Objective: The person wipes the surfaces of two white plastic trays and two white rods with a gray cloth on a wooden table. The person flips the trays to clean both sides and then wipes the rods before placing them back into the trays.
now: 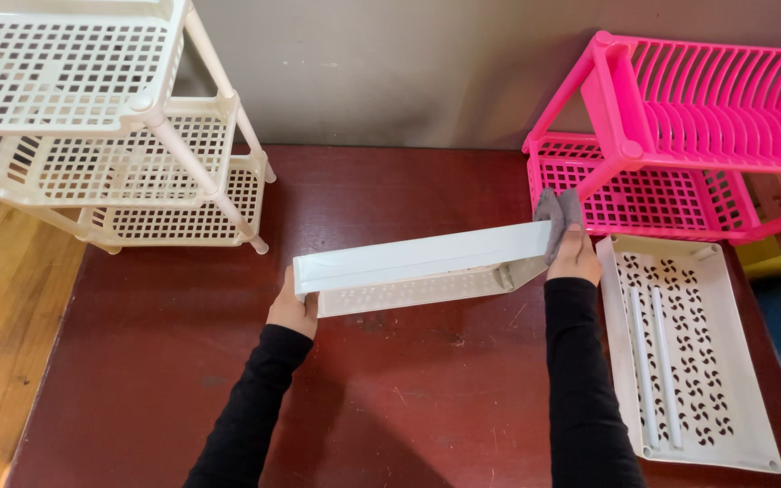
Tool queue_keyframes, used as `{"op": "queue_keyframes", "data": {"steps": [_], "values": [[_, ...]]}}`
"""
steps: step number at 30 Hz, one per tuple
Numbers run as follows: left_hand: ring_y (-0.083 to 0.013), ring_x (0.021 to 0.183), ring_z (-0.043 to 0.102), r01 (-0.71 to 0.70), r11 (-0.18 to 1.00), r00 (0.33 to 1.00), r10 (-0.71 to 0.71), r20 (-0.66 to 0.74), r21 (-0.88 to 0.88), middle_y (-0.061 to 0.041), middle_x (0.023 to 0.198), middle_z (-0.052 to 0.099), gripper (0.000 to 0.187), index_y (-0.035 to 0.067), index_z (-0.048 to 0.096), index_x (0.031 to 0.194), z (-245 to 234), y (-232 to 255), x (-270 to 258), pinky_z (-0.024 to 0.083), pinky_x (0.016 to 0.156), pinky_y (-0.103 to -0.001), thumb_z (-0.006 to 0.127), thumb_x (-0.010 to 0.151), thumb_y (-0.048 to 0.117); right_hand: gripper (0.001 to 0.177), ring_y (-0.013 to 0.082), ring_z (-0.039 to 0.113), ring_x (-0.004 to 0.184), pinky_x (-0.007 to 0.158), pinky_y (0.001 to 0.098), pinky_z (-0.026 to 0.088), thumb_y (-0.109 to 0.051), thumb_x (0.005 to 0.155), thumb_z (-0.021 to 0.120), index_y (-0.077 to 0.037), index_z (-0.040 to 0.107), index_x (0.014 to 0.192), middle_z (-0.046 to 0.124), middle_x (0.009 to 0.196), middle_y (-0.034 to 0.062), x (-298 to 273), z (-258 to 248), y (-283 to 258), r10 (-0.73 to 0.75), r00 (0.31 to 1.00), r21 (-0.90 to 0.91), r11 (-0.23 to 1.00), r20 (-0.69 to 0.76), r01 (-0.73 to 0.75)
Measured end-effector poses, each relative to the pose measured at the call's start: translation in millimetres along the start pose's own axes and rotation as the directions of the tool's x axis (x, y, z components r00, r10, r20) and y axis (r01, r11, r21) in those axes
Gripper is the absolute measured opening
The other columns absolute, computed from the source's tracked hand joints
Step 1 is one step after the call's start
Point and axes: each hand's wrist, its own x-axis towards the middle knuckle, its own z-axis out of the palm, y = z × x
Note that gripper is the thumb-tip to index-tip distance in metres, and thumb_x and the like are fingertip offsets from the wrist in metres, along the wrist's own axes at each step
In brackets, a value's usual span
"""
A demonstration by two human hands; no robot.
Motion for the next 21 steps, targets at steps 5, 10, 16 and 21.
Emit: {"op": "queue_keyframes", "data": {"steps": [5,10,16,21], "values": [[-0.0451,0.105,0.068,0.058,0.998,0.997,-0.058,0.048,0.001,-0.026,0.112,0.071,0.044,0.008,0.043,0.137,2.0,-16.9,2.1,0.055,0.088,-0.05,0.056,0.096,0.01,0.057,0.0244,0.066,0.112,0.095,0.0395,0.052,-0.055,0.097,0.052,-0.011,0.063,0.131,0.07,0.123,0.0061,19.4,18.5,52.9,0.393,0.865,0.679,0.544,0.312,-0.493],[-0.045,0.101,0.069,0.051,0.996,0.992,-0.058,0.11,0.066,-0.026,0.107,0.072,0.047,0.006,0.042,0.141,0.4,-26.5,0.9,0.055,0.087,-0.049,0.055,0.097,0.019,0.064,0.0256,0.069,0.109,0.094,0.039,0.054,-0.06,0.1,0.053,-0.004,0.064,0.128,0.072,0.116,0.0096,1.1,7.8,56.5,0.365,0.9,0.584,0.686,0.238,-0.433],[-0.0431,0.092,0.072,0.114,0.984,0.97,-0.14,0.2,0.136,-0.024,0.1,0.074,0.051,0.006,0.044,0.142,2.7,-38.3,-2.6,0.057,0.082,-0.048,0.049,0.102,0.038,0.05,0.0418,0.07,0.099,0.09,0.0483,0.054,-0.048,0.106,0.059,-0.001,0.07,0.119,0.074,0.102,0.0255,-50.6,-13.8,20.7,0.017,0.998,-0.153,0.988,0.054,-0.009],[-0.0453,0.085,0.072,0.193,0.978,0.971,-0.202,0.129,0.08,-0.028,0.092,0.073,0.061,0.006,0.032,0.148,17.1,-64.5,-2.3,0.057,0.076,-0.051,0.053,0.1,0.036,0.046,0.0436,0.07,0.095,0.087,0.0502,0.055,-0.031,0.09,0.067,-0.002,0.066,0.125,0.073,0.103,0.0256,-81.3,-1.3,16.6,-0.117,0.989,-0.145,0.981,0.087,0.129]]}}
